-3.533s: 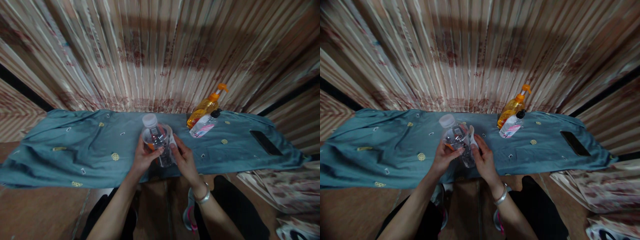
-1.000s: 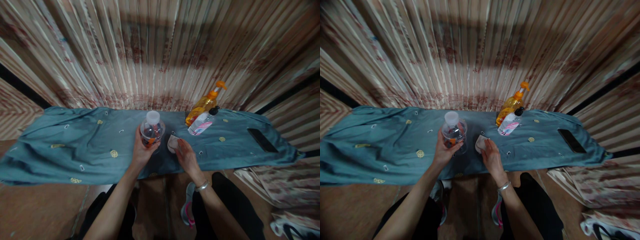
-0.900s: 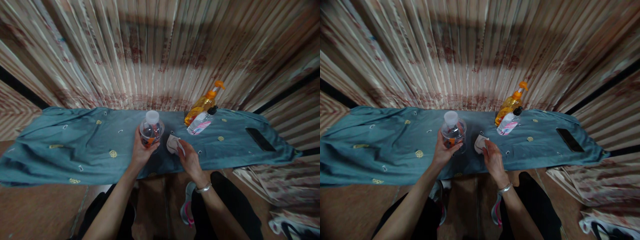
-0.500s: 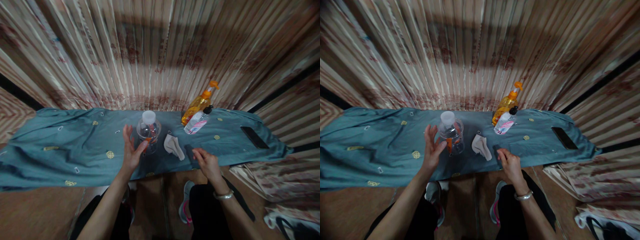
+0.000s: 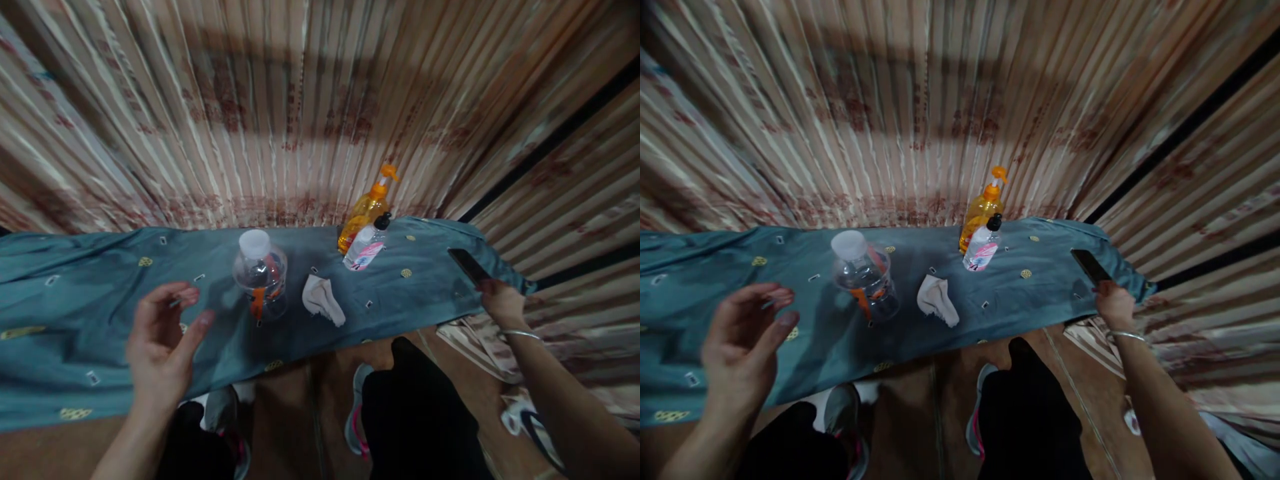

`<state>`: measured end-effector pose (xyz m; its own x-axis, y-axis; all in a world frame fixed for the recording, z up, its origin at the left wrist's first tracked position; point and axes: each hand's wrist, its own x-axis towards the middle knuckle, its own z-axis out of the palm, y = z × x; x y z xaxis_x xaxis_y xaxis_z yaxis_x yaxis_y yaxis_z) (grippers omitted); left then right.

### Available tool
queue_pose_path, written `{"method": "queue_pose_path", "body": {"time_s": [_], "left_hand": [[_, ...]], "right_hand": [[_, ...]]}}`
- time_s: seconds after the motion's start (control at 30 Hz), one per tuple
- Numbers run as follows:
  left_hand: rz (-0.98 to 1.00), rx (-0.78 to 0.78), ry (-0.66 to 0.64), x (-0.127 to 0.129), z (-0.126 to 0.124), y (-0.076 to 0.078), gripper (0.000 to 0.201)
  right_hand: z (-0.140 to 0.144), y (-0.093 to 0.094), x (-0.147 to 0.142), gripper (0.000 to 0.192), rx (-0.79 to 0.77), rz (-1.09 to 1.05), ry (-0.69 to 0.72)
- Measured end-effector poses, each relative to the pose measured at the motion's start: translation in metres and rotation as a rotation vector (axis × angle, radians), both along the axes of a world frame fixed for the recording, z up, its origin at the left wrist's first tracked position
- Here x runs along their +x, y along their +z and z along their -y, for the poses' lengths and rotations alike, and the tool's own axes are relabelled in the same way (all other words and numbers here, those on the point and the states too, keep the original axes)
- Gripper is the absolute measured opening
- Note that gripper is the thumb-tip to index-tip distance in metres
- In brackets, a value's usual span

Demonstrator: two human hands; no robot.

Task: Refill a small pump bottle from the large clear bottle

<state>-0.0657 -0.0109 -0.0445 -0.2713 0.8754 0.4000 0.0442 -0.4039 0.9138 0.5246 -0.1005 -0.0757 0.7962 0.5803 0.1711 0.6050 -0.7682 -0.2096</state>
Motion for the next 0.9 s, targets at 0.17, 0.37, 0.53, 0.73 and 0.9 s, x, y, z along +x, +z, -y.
{"method": "queue_pose_path", "body": {"time_s": [0.17,0.37,0.53,0.73,0.9], "left_hand": [[-0.338,0.110,-0.271,0.034,0.032,0.002,0.019],[-0.493,0.109,-0.557,0.080,0.055,-0.026,0.029],[-0.490,0.037,-0.689,0.092,0.065,-0.045,0.032],[-0.558,-0.040,-0.694,0.097,0.064,-0.050,0.037],[-0.561,-0.120,-0.718,0.102,0.064,-0.055,0.032]], "right_hand": [[-0.003,-0.012,0.029,0.046,-0.038,0.020,-0.015],[-0.003,-0.021,0.050,0.062,-0.016,0.040,-0.027],[-0.014,-0.027,0.074,0.087,-0.010,-0.027,-0.009],[-0.030,-0.033,0.100,0.071,-0.143,-0.190,-0.086],[-0.038,-0.030,0.115,0.048,-0.063,-0.184,-0.117]]}}
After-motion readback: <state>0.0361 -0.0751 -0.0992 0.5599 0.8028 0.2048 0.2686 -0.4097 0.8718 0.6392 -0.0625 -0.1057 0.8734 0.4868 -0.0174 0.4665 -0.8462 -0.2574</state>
